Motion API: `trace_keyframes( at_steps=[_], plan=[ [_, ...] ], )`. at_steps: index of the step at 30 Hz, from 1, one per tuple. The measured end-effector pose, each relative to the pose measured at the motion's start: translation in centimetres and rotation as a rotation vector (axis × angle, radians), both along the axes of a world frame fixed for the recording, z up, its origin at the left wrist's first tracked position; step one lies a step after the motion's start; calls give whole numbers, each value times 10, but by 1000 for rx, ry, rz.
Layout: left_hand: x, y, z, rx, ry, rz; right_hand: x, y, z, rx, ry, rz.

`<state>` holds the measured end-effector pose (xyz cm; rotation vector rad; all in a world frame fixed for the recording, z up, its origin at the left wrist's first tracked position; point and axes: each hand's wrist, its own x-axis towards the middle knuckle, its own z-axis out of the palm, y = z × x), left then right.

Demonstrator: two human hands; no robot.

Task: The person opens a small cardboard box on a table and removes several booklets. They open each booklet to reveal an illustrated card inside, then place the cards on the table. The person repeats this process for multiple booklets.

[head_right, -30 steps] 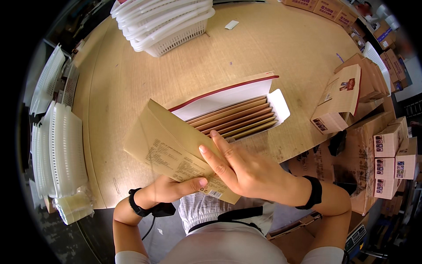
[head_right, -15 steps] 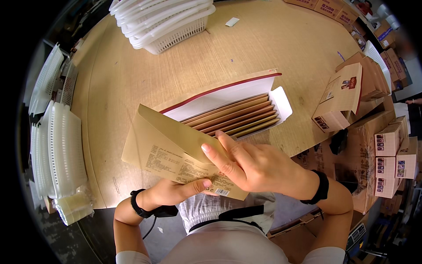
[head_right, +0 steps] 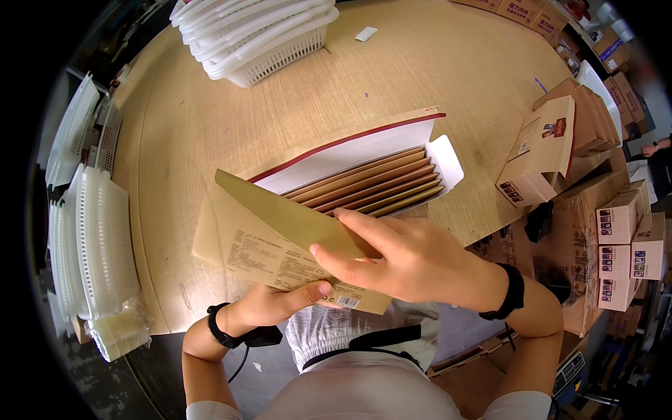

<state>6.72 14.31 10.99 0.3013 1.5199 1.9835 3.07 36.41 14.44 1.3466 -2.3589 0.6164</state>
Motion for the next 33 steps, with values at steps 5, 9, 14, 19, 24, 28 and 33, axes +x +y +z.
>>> trace_keyframes(
  at_steps=[5,9,14,19,24,28,33],
  plan=[
    [2,10,2,16,-28,-107,5,-6,3,62,35,-40],
    [1,12,2,16,25,-124,4,-3,4,31,-74,-10],
    [-1,10,2,-9,-19,-213,-3,4,3,-2,-121,58],
    [0,12,1,-37,-13,-214,-2,2,2,-48,-162,31],
    [4,17,0,9,-46,-162,-3,-2,4,-65,-180,-31],
    [3,18,-1,-26,0,-156,-2,-3,6,-109,-190,-68],
    [3,18,-2,-40,-24,-176,-3,-2,8,-140,-206,-85]
  ],
)
